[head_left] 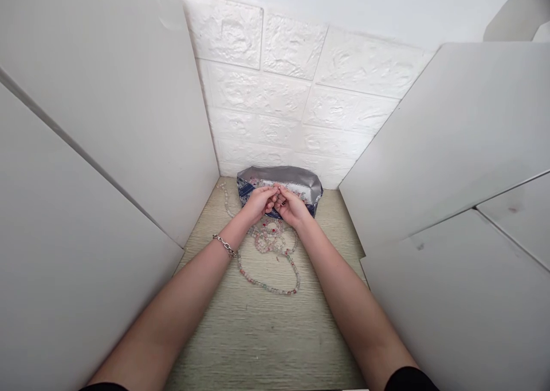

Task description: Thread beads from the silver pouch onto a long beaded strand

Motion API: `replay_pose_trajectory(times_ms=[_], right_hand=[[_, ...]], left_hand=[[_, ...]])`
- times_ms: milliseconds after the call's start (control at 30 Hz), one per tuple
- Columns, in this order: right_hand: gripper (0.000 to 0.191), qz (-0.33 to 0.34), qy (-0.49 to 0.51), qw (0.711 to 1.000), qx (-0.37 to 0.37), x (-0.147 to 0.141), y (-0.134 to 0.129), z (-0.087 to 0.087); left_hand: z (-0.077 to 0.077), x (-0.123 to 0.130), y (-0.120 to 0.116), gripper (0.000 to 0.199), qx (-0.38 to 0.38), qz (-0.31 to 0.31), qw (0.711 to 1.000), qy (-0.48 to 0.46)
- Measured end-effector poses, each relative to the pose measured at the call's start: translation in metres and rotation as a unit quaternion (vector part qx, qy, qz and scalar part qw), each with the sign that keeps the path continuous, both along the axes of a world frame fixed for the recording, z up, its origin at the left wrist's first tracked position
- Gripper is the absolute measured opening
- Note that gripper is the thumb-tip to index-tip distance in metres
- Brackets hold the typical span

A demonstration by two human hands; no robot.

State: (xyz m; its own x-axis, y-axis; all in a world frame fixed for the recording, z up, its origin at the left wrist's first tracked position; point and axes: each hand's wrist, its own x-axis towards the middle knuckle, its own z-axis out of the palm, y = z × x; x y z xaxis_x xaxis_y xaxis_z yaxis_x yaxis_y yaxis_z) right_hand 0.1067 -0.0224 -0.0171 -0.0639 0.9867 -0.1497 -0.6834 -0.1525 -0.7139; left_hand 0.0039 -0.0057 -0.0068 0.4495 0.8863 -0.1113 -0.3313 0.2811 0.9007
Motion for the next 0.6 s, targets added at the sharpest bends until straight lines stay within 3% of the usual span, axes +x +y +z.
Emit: replay_pose_trajectory(times_ms=[600], right_hand=[[0.014,-0.005,-0.005,1.0,0.006,-0.0001,0.0003,-0.0008]], left_hand=[[0.0014,0.0003,-0.0006,0.017,-0.012,0.007,1.0,0.004]])
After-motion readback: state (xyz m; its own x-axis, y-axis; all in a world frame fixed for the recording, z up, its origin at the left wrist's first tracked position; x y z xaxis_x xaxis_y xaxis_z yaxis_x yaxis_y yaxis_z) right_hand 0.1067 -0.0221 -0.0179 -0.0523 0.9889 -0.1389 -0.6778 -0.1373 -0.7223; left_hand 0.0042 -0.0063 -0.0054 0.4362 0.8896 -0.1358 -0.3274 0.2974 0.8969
